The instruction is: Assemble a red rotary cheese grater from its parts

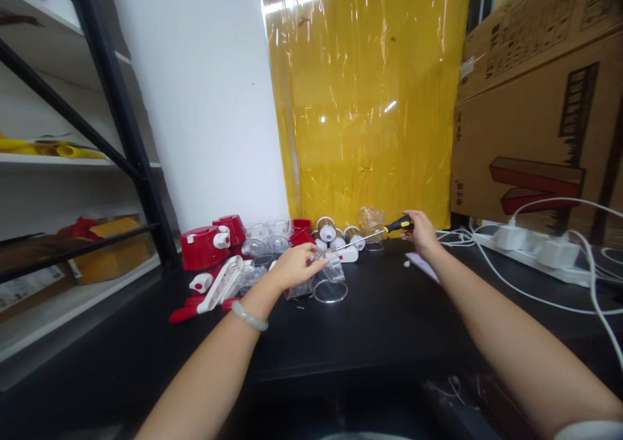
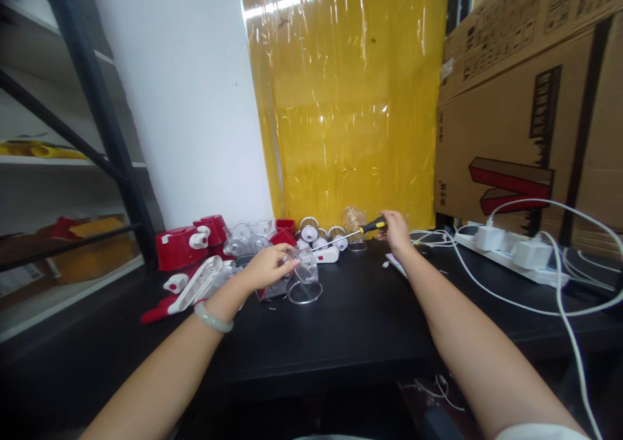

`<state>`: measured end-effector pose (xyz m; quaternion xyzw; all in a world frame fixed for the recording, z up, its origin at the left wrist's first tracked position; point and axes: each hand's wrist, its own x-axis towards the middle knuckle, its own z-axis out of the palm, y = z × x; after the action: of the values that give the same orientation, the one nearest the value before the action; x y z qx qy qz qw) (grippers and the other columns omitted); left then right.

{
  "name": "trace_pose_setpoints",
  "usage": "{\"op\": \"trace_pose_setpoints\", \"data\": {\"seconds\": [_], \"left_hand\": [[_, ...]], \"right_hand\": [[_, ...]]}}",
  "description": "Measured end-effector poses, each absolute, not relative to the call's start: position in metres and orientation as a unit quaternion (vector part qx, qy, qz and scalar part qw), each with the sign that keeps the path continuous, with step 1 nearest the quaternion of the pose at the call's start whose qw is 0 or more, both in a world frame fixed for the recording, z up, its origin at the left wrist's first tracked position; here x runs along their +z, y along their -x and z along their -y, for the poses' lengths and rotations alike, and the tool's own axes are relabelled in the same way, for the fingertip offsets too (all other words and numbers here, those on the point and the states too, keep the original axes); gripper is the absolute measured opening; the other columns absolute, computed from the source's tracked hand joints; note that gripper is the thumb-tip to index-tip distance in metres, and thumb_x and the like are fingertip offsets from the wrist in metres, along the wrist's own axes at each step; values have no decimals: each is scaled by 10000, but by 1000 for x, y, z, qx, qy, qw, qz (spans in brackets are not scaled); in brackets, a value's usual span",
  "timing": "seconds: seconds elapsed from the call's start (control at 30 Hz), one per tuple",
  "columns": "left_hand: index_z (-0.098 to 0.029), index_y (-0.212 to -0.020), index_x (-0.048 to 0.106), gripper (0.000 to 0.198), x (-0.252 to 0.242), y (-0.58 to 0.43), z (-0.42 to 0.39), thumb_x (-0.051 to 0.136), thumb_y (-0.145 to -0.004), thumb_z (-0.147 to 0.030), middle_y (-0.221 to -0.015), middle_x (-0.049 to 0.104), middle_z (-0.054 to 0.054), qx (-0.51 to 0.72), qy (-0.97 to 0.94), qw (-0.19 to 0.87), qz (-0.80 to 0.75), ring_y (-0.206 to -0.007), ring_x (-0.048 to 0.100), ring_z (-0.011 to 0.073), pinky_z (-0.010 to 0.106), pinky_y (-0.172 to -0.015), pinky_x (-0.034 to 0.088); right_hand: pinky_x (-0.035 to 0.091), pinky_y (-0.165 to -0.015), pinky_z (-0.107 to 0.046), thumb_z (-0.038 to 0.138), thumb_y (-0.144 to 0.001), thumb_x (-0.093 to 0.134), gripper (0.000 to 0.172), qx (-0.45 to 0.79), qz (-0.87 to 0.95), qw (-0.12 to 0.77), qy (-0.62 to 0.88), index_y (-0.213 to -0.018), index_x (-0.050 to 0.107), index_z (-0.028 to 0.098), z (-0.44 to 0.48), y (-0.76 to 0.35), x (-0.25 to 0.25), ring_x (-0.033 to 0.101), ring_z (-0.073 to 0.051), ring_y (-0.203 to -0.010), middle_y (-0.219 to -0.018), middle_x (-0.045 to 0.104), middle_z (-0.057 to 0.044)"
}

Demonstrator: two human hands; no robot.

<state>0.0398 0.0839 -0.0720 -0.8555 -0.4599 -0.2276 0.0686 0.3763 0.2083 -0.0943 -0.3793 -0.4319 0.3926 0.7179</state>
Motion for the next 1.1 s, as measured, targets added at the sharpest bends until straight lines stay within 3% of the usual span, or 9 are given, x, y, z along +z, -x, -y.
{"op": "trace_pose_setpoints", "data": {"seconds": [0.2,0.37,0.53,0.67,0.9,1.1], "left_hand": [[-185,-730,721,463,-72,-40,-84,499,-962,-518,-1219,702,101,-229,856,65,459,-1072,674,256,378,-942,513],[-182,-735,722,465,-72,-40,-84,502,-959,-525,-1215,703,106,-233,856,62,457,-1052,677,257,390,-935,516],[-179,-730,716,466,-72,-40,-84,501,-960,-523,-1218,701,106,-230,855,62,461,-1054,676,254,385,-934,515],[-181,-712,715,478,-72,-40,-83,496,-960,-525,-1208,704,103,-235,856,66,456,-1048,677,250,376,-926,520],[-190,-721,726,476,-72,-40,-84,491,-961,-527,-1206,707,89,-231,857,69,457,-1060,675,248,367,-936,518],[-183,-715,718,483,-72,-40,-84,492,-964,-530,-1203,705,99,-230,856,68,458,-1059,675,255,379,-943,512]], "right_hand": [[391,-361,-210,529,-879,527,319,359,449,719,391,-928,565,217,-210,-375,-97,444,-97,-353,-532,470,69],[477,-420,-244,325,-879,429,207,391,431,719,380,-958,582,210,-203,-375,-93,571,-131,-458,-651,558,28],[459,-405,-229,220,-807,453,202,405,426,715,378,-954,592,202,-199,-374,-90,581,-126,-457,-668,553,32],[468,-408,-239,288,-812,554,171,393,432,713,388,-962,581,211,-203,-375,-92,551,-116,-429,-668,564,40],[404,-387,-233,550,-787,666,380,352,451,713,406,-946,540,229,-210,-375,-96,471,-113,-380,-553,507,66],[495,-453,-279,463,-842,504,279,368,447,719,383,-970,579,227,-208,-377,-96,579,-142,-470,-689,569,19]]}}
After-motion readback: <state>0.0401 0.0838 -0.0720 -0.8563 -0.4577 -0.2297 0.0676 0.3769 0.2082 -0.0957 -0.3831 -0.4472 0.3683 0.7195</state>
